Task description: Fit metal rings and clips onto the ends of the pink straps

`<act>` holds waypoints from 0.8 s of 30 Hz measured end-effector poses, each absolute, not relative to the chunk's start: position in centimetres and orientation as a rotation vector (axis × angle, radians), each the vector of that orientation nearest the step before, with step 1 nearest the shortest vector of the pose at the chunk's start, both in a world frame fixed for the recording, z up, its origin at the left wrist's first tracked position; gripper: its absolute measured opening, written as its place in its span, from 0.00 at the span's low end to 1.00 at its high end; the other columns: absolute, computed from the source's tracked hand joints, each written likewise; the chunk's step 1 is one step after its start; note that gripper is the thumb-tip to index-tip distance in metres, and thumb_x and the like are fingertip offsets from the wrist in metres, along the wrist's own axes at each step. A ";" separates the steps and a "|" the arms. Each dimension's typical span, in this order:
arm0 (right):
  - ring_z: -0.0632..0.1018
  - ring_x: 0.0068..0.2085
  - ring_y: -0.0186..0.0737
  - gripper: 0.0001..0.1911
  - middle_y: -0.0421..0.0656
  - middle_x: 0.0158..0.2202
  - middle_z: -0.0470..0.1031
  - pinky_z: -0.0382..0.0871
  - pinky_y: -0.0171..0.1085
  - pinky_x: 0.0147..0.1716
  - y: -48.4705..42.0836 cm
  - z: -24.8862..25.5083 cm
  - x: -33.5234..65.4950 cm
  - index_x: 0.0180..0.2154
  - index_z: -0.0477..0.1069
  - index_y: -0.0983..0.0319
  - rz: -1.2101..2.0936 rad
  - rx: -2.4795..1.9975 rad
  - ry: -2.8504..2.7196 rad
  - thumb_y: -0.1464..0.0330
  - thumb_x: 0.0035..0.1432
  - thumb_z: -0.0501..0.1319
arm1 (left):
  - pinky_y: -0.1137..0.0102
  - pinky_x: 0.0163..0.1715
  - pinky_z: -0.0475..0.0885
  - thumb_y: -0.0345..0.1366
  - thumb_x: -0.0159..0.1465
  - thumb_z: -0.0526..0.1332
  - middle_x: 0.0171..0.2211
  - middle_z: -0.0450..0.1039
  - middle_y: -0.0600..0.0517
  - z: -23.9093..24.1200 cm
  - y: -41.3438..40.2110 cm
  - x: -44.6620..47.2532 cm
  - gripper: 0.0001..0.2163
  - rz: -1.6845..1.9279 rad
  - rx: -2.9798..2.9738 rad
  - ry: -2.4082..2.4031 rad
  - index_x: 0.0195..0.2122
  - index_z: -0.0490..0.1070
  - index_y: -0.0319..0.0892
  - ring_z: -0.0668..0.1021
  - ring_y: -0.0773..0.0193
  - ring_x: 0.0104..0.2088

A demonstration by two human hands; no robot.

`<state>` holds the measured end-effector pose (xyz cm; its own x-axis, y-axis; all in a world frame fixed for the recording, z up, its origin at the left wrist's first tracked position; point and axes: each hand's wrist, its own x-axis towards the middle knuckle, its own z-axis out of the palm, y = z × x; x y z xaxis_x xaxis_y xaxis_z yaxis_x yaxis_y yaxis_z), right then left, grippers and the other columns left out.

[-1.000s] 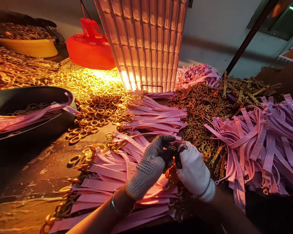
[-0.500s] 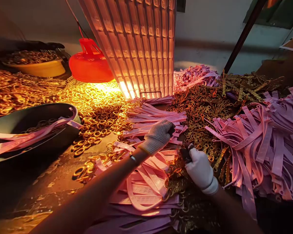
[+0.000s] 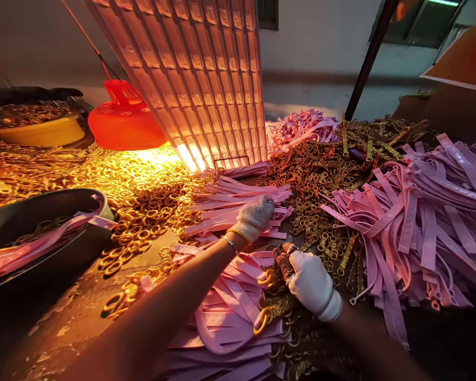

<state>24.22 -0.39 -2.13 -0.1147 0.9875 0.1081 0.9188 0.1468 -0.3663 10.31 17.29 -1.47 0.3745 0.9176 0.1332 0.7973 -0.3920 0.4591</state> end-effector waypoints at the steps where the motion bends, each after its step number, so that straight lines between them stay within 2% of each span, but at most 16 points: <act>1: 0.82 0.40 0.46 0.18 0.48 0.37 0.83 0.71 0.36 0.41 -0.5 -2.1 24.3 0.42 0.76 0.62 0.297 -1.841 -2.092 0.78 0.48 0.60 | 0.62 0.42 0.70 0.28 0.67 0.55 0.42 0.72 0.38 -1.1 17.6 10.3 0.09 0.547 2.295 1.505 0.42 0.74 0.37 0.78 0.51 0.43; 5: 0.81 0.35 0.46 0.14 0.47 0.32 0.81 0.71 0.36 0.36 -0.5 -1.5 24.8 0.35 0.76 0.61 0.310 -1.844 -1.970 0.78 0.46 0.58 | 0.66 0.34 0.70 0.27 0.61 0.60 0.31 0.73 0.45 1.1 17.3 9.7 0.03 0.620 2.141 1.473 0.35 0.73 0.39 0.77 0.57 0.34; 7: 0.81 0.39 0.46 0.19 0.47 0.36 0.81 0.72 0.37 0.40 -0.2 -0.9 25.0 0.40 0.76 0.61 0.330 -1.666 -1.903 0.79 0.46 0.56 | 0.69 0.27 0.67 0.31 0.64 0.57 0.26 0.73 0.48 2.0 15.5 8.9 0.05 0.636 2.034 1.418 0.36 0.73 0.40 0.74 0.62 0.26; 10: 0.80 0.46 0.45 0.23 0.46 0.41 0.80 0.71 0.38 0.48 0.4 0.0 24.8 0.45 0.74 0.59 0.391 -1.383 -1.828 0.79 0.49 0.54 | 0.73 0.17 0.61 0.39 0.67 0.52 0.27 0.74 0.48 2.6 11.3 7.2 0.11 0.647 1.837 1.297 0.41 0.71 0.40 0.66 0.70 0.17; 12: 0.79 0.48 0.45 0.20 0.46 0.41 0.80 0.71 0.38 0.50 0.8 0.5 24.2 0.43 0.74 0.59 0.444 -1.342 -1.826 0.79 0.51 0.54 | 0.75 0.15 0.56 0.43 0.65 0.57 0.29 0.74 0.49 2.5 8.4 6.2 0.11 0.732 1.545 1.137 0.40 0.69 0.40 0.63 0.74 0.16; 16: 0.80 0.46 0.46 0.14 0.49 0.43 0.81 0.70 0.38 0.47 1.0 1.2 22.4 0.37 0.74 0.61 0.421 -1.558 -1.975 0.78 0.51 0.55 | 0.78 0.14 0.50 0.47 0.58 0.65 0.22 0.63 0.57 2.0 5.0 5.1 0.15 0.810 1.091 0.961 0.30 0.64 0.41 0.58 0.76 0.15; 19: 0.80 0.43 0.48 0.11 0.49 0.39 0.81 0.69 0.38 0.40 0.7 1.4 21.1 0.37 0.75 0.61 0.343 -1.721 -2.110 0.76 0.53 0.57 | 0.78 0.15 0.53 0.45 0.60 0.64 0.20 0.56 0.60 1.8 4.1 4.6 0.15 0.817 1.150 1.026 0.27 0.61 0.42 0.58 0.76 0.16; 22: 0.80 0.41 0.51 0.09 0.50 0.38 0.80 0.69 0.40 0.37 0.4 1.1 20.4 0.37 0.76 0.62 0.263 -1.794 -2.202 0.72 0.55 0.59 | 0.78 0.16 0.56 0.43 0.62 0.61 0.20 0.57 0.60 1.8 3.9 3.9 0.12 0.762 1.294 1.096 0.28 0.63 0.43 0.61 0.74 0.17; 24: 0.80 0.41 0.52 0.09 0.51 0.38 0.80 0.69 0.41 0.38 0.4 0.7 20.2 0.39 0.76 0.64 0.241 -1.799 -2.236 0.72 0.54 0.61 | 0.76 0.15 0.56 0.44 0.65 0.58 0.20 0.58 0.59 1.6 3.8 3.5 0.12 0.680 1.459 1.147 0.29 0.64 0.43 0.63 0.72 0.16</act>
